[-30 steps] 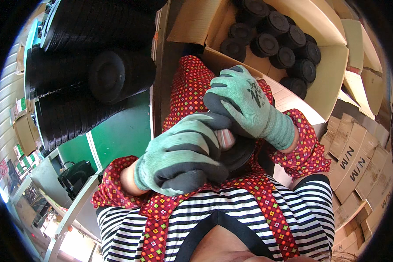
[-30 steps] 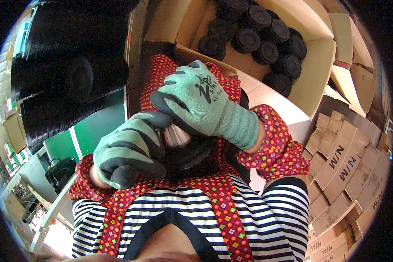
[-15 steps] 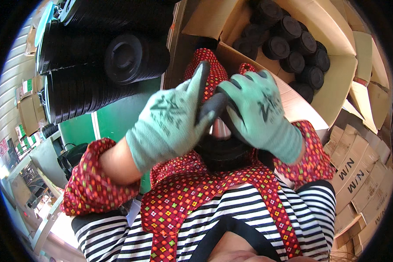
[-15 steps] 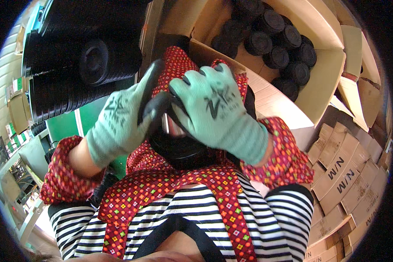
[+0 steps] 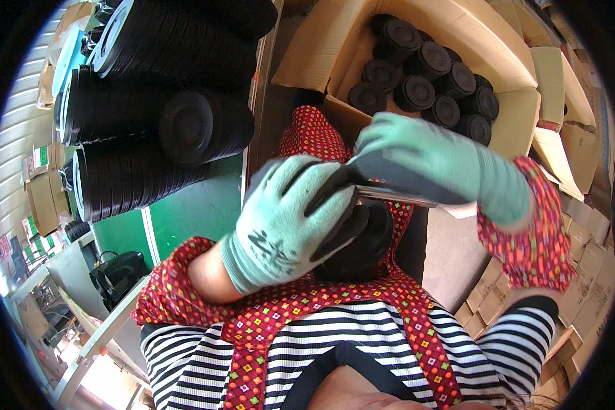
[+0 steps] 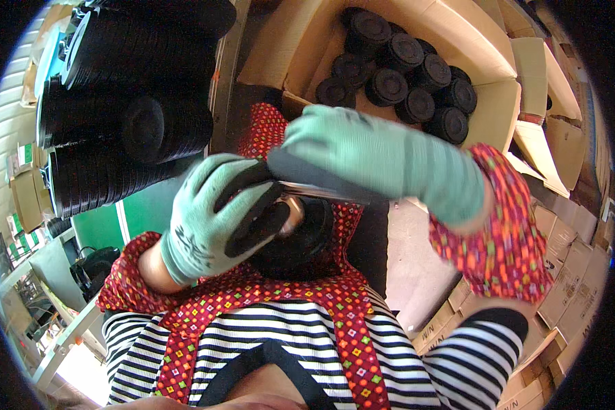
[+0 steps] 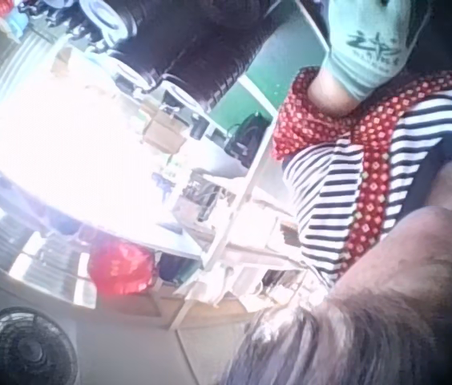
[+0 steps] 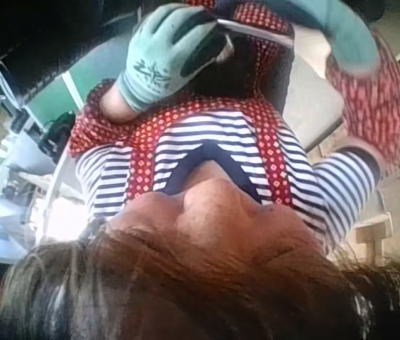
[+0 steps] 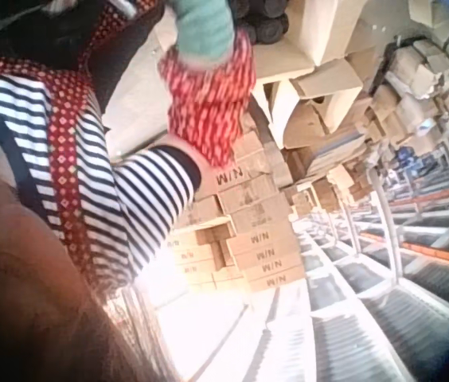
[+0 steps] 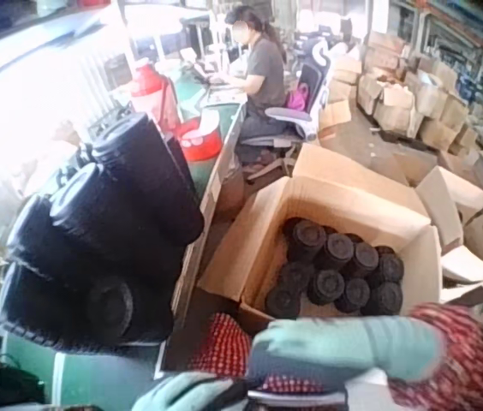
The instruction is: The person repeatedly picks up black plastic containers and circular black lids from a green workbench, inserts a metal rod into the container opening, and secures the lid. The person handles the containers one at a time and places the assembled units back on the table.
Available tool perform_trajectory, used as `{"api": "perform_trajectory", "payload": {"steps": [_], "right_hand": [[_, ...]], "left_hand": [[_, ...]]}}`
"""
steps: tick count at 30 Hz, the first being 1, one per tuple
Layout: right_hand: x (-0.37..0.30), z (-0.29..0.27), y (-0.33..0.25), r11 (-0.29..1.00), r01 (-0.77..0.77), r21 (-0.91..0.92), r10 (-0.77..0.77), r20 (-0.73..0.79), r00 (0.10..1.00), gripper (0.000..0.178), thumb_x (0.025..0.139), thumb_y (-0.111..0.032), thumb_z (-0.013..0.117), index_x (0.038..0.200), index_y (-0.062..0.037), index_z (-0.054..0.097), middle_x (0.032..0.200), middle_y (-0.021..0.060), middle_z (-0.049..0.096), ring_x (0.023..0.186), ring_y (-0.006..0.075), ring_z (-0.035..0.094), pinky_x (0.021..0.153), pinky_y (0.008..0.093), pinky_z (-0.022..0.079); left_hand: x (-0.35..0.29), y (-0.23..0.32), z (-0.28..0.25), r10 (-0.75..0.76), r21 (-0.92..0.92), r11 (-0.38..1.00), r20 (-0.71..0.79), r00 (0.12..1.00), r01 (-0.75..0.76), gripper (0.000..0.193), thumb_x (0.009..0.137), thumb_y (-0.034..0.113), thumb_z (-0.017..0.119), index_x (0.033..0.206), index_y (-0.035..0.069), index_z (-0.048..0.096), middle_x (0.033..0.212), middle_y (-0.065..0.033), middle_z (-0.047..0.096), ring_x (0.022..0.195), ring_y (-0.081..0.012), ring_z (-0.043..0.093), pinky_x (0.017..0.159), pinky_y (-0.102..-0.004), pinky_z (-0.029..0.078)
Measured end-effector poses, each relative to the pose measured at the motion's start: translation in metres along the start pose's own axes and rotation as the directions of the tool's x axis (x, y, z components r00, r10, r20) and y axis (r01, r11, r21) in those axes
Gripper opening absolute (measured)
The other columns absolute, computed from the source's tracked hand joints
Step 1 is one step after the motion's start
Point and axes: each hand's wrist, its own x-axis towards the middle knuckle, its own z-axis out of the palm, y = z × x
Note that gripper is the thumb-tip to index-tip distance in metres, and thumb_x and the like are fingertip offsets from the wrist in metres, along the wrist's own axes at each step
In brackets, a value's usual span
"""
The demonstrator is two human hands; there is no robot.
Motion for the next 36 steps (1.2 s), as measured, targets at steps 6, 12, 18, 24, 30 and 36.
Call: {"api": "perform_trajectory", "payload": {"steps": [6,12,18,24,30,36], "right_hand": [[0.072,0.063,0.060,0.753,0.179,0.633,0.014,-0.287,0.958,0.040,0.095,-0.013,0.065,0.133,0.0000,0.066,0.121,0.0167,0.072,0.108,0.0252,0.070,0.097,0.0348,0.054],[0.081,0.094,0.050,0.778,0.294,0.555,-0.103,-0.348,0.932,0.042,0.093,-0.011,0.067,0.133,0.0025,0.064,0.121,0.0169,0.068,0.108,0.0290,0.068,0.096,0.0391,0.054],[0.081,0.111,0.048,0.794,0.375,0.478,-0.167,-0.421,0.891,0.044,0.091,-0.008,0.069,0.132,0.0050,0.063,0.120,0.0171,0.064,0.108,0.0328,0.067,0.094,0.0434,0.053],[0.069,0.132,0.047,0.818,0.419,0.394,-0.185,-0.509,0.841,0.046,0.088,-0.005,0.071,0.132,0.0074,0.062,0.120,0.0173,0.061,0.109,0.0366,0.065,0.093,0.0477,0.053],[0.059,0.139,0.041,0.893,0.378,0.245,-0.180,-0.576,0.797,0.048,0.086,-0.003,0.073,0.131,0.0099,0.060,0.120,0.0175,0.057,0.109,0.0404,0.063,0.091,0.0520,0.052],[0.036,0.126,0.032,0.965,0.081,0.250,0.030,-0.412,0.911,0.044,0.093,-0.009,0.068,0.133,0.0063,0.058,0.130,0.0201,0.058,0.115,0.0348,0.064,0.101,0.0459,0.053]], "left_hand": [[-0.002,0.005,0.005,-0.021,-0.029,0.999,0.092,0.996,0.024,0.034,0.077,0.020,0.077,0.109,0.008,0.077,0.121,-0.0140,0.068,0.110,-0.0342,0.065,0.092,-0.0468,0.055],[0.015,0.023,0.003,0.103,0.061,0.993,-0.082,0.991,-0.098,0.035,0.073,0.014,0.082,0.108,0.009,0.079,0.115,-0.0114,0.066,0.105,-0.0320,0.063,0.089,-0.0422,0.053],[0.063,0.044,0.044,0.041,-0.072,0.997,0.346,0.937,-0.017,0.064,0.086,0.040,0.071,0.136,0.002,0.059,0.121,-0.0185,0.063,0.109,-0.0342,0.063,0.090,-0.0434,0.054],[0.050,0.035,0.044,0.091,-0.328,0.945,0.266,0.960,0.001,0.049,0.082,0.039,0.071,0.119,0.009,0.067,0.111,-0.0100,0.067,0.094,-0.0262,0.068,0.078,-0.0379,0.057],[0.030,0.015,0.033,0.309,-0.550,0.791,-0.016,0.951,-0.267,0.034,0.077,0.035,0.069,0.103,0.013,0.074,0.098,-0.0053,0.068,0.084,-0.0239,0.068,0.070,-0.0376,0.056],[0.020,-0.002,0.023,0.383,-0.616,0.722,-0.025,0.924,-0.315,0.033,0.087,0.030,0.072,0.112,0.008,0.075,0.108,-0.0105,0.071,0.097,-0.0310,0.068,0.085,-0.0466,0.056]]}}
